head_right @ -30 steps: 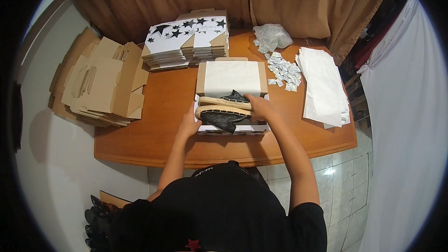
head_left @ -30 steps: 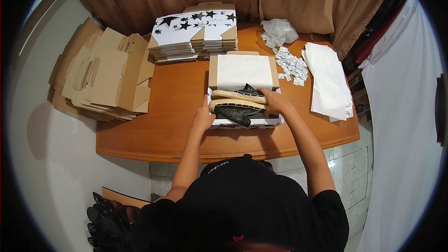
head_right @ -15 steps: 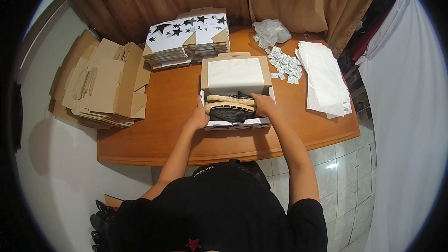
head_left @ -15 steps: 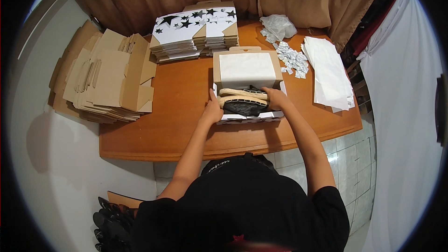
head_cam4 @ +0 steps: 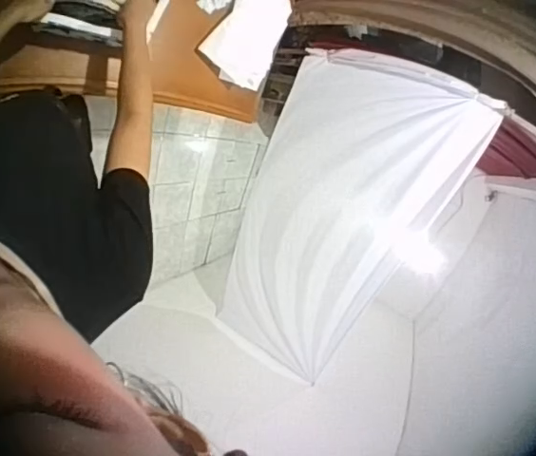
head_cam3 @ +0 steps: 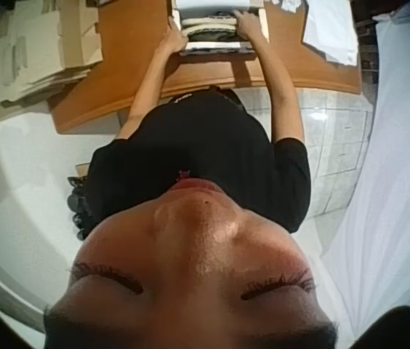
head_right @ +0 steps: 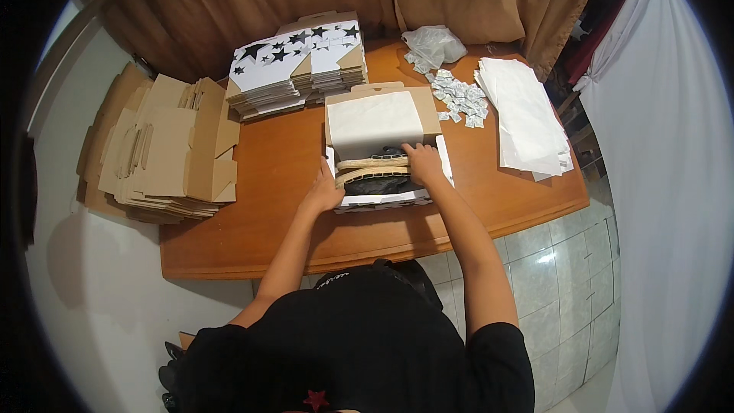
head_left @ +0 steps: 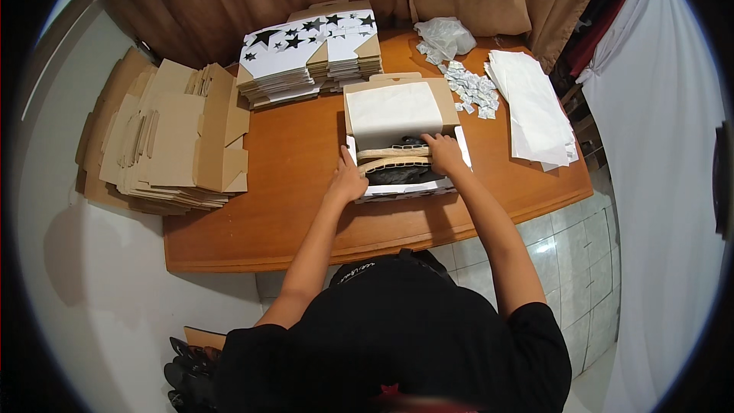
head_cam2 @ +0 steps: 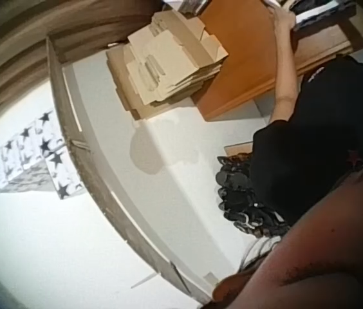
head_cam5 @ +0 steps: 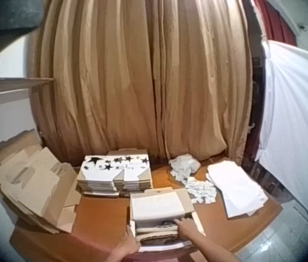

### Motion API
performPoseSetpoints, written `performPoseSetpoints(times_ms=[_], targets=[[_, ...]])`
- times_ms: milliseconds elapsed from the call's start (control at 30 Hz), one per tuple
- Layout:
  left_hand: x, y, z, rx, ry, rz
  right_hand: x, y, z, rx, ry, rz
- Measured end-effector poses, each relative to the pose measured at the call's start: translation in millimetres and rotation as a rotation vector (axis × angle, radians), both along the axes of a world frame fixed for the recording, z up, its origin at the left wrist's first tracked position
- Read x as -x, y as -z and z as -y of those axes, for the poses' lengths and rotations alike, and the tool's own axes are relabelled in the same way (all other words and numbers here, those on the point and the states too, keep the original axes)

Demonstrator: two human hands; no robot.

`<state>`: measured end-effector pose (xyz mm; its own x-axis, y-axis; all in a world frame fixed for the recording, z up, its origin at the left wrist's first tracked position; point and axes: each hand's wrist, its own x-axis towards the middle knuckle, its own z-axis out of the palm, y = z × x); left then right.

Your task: Assembling cardboard shoe boxes, placing shoes inside with tissue paper and silica gel, and shelving the finished boxes.

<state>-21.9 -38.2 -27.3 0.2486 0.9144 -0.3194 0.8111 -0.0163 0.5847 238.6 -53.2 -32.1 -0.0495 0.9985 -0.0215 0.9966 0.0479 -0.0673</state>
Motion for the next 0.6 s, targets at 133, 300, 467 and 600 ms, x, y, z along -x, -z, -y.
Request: performPoseSetpoints(times_ms=[133, 300, 467, 600], targets=[[-18, -39, 16, -0.308, 0.147, -0.213, -3, 3, -3, 0.029, -0.016, -0.011], [-48, -17, 3, -0.331, 0.389, -0.071, -10, 6, -5, -0.005, -0.065, -0.044], [-66, -6, -14, -0.369, 0.434, -0.073, -15, -1, -3, 0.050, -0.109, -0.172], [-78, -8, -14, -0.368, 0.454, -0.123, -20, -6, 6, 0.094, -0.068, -0.318]])
